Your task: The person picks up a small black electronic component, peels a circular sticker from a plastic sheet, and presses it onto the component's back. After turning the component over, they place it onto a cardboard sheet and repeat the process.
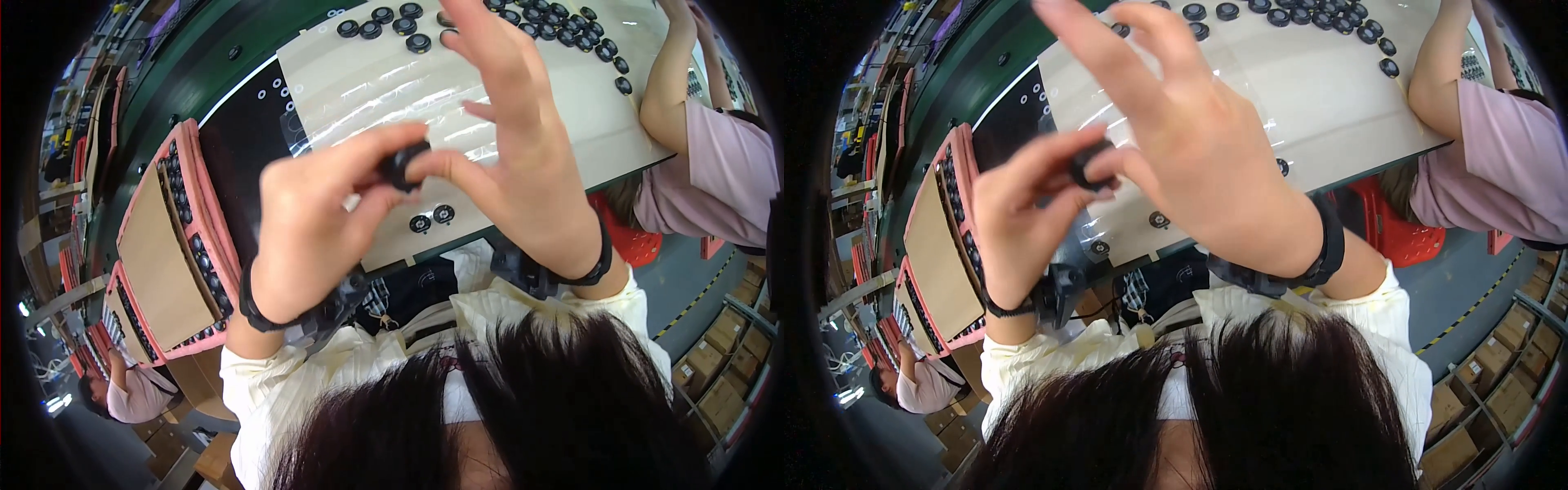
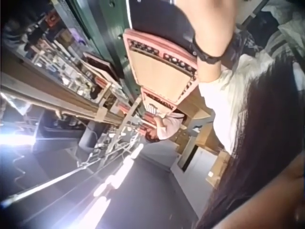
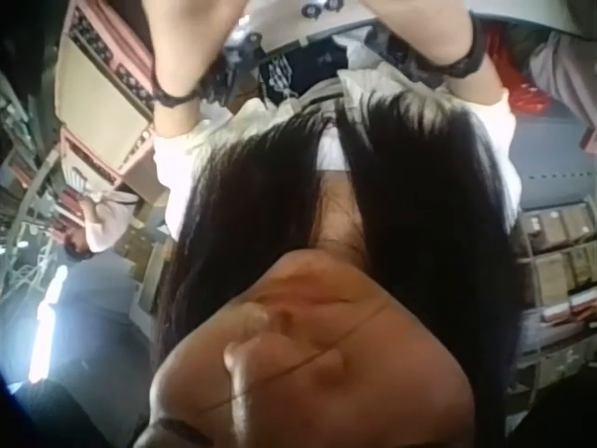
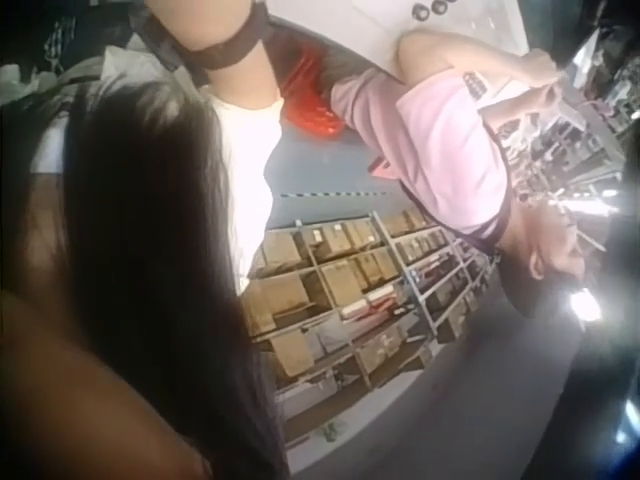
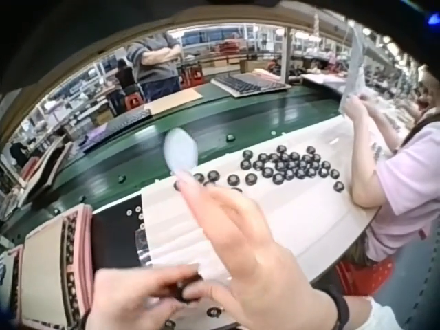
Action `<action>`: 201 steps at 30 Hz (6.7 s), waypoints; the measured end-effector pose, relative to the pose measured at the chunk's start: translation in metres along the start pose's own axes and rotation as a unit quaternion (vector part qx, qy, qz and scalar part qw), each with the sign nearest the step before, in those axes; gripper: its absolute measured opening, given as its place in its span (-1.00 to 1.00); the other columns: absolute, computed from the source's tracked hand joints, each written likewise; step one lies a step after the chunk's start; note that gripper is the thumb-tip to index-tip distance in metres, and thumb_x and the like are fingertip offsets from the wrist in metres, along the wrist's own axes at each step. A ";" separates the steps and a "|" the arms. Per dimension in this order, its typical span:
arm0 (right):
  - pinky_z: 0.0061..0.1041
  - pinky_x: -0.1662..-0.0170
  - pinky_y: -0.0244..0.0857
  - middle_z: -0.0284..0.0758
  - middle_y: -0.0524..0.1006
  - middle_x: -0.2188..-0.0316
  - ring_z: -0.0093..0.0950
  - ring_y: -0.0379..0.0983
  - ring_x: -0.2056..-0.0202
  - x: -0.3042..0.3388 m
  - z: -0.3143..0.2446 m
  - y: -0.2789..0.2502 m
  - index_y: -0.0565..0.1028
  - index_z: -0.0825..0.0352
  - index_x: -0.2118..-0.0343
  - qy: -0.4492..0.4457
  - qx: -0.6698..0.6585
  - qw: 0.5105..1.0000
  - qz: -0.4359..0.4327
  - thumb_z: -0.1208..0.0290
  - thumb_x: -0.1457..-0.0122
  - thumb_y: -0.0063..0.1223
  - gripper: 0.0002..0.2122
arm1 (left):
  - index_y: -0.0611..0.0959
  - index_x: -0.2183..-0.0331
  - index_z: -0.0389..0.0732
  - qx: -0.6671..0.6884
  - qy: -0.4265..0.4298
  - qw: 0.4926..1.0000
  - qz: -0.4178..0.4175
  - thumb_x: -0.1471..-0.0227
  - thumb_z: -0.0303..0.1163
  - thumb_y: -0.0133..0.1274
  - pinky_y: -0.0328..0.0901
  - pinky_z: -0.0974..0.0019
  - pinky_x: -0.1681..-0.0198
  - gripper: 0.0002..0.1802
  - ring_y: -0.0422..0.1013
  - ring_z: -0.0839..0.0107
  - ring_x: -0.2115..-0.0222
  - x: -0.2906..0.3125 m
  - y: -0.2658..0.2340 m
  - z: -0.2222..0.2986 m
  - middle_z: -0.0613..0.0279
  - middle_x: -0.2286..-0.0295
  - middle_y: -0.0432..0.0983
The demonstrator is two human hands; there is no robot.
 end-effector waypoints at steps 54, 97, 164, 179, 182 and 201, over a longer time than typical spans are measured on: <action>-0.60 0.18 0.24 -0.15 0.43 0.38 -0.54 0.37 0.27 -0.011 -0.030 0.012 0.41 0.45 0.46 0.227 -0.289 0.916 -0.164 0.60 0.06 0.05 -0.91 | 0.34 0.34 -0.35 0.038 0.109 0.971 0.208 0.45 -0.70 0.21 0.34 0.49 0.46 -0.48 0.45 0.35 0.49 0.015 0.013 -0.011 0.05 0.52 0.46; -0.40 0.09 0.22 -0.11 0.27 0.10 -0.31 0.33 0.14 0.014 -0.015 0.029 0.27 0.38 0.26 0.057 -0.063 0.995 -0.048 0.61 0.10 0.04 -0.70 | 0.35 0.33 -0.34 0.142 0.121 0.927 0.324 0.42 -0.74 0.15 0.30 0.51 0.35 -0.51 0.40 0.46 0.43 0.020 0.020 -0.007 0.05 0.39 0.42; -0.55 0.27 0.16 -0.39 0.40 0.60 -0.47 0.30 0.45 0.052 0.055 0.065 0.47 0.31 0.50 0.023 -0.017 0.948 -0.316 0.54 0.22 0.13 -0.85 | 0.47 0.38 -0.24 -0.485 -0.062 0.872 -0.029 0.38 -0.14 0.18 0.28 0.27 0.35 -0.51 0.34 0.21 0.35 0.035 -0.036 -0.138 0.16 0.48 0.39; -0.49 0.12 0.02 -0.50 0.40 0.61 -0.49 0.26 0.45 0.062 0.078 0.035 0.28 0.06 0.00 0.036 0.259 0.931 -0.256 0.58 0.21 0.10 -0.40 | 0.46 0.37 -0.27 -0.450 -0.109 0.886 -0.034 0.42 -0.15 0.21 0.30 0.25 0.33 -0.47 0.36 0.18 0.31 -0.006 -0.007 -0.117 0.06 0.41 0.38; -0.48 0.13 0.03 -0.50 0.40 0.62 -0.49 0.26 0.45 0.063 0.083 0.037 0.27 0.06 -0.01 0.022 0.273 0.929 -0.249 0.58 0.21 0.10 -0.39 | 0.44 0.41 -0.25 -0.445 -0.102 0.890 -0.022 0.42 -0.19 0.21 0.28 0.24 0.37 -0.52 0.35 0.16 0.36 -0.007 -0.010 -0.123 0.09 0.44 0.37; -0.51 0.14 0.14 -0.40 0.41 0.57 -0.57 0.32 0.42 0.046 0.007 -0.015 0.22 0.35 0.12 0.077 0.021 0.992 -0.097 0.67 0.18 0.05 -0.52 | 0.45 0.40 -0.19 -0.535 -0.034 0.836 -0.114 0.38 -0.36 0.16 0.28 0.20 0.37 -0.64 0.36 0.13 0.39 -0.059 -0.001 -0.105 0.15 0.42 0.37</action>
Point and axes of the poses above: each hand's wrist, its own x-axis away from the middle knuckle, its own y-axis out of the palm, z = x × y, the point moved 2 cm from there along -x, towards the middle knuckle
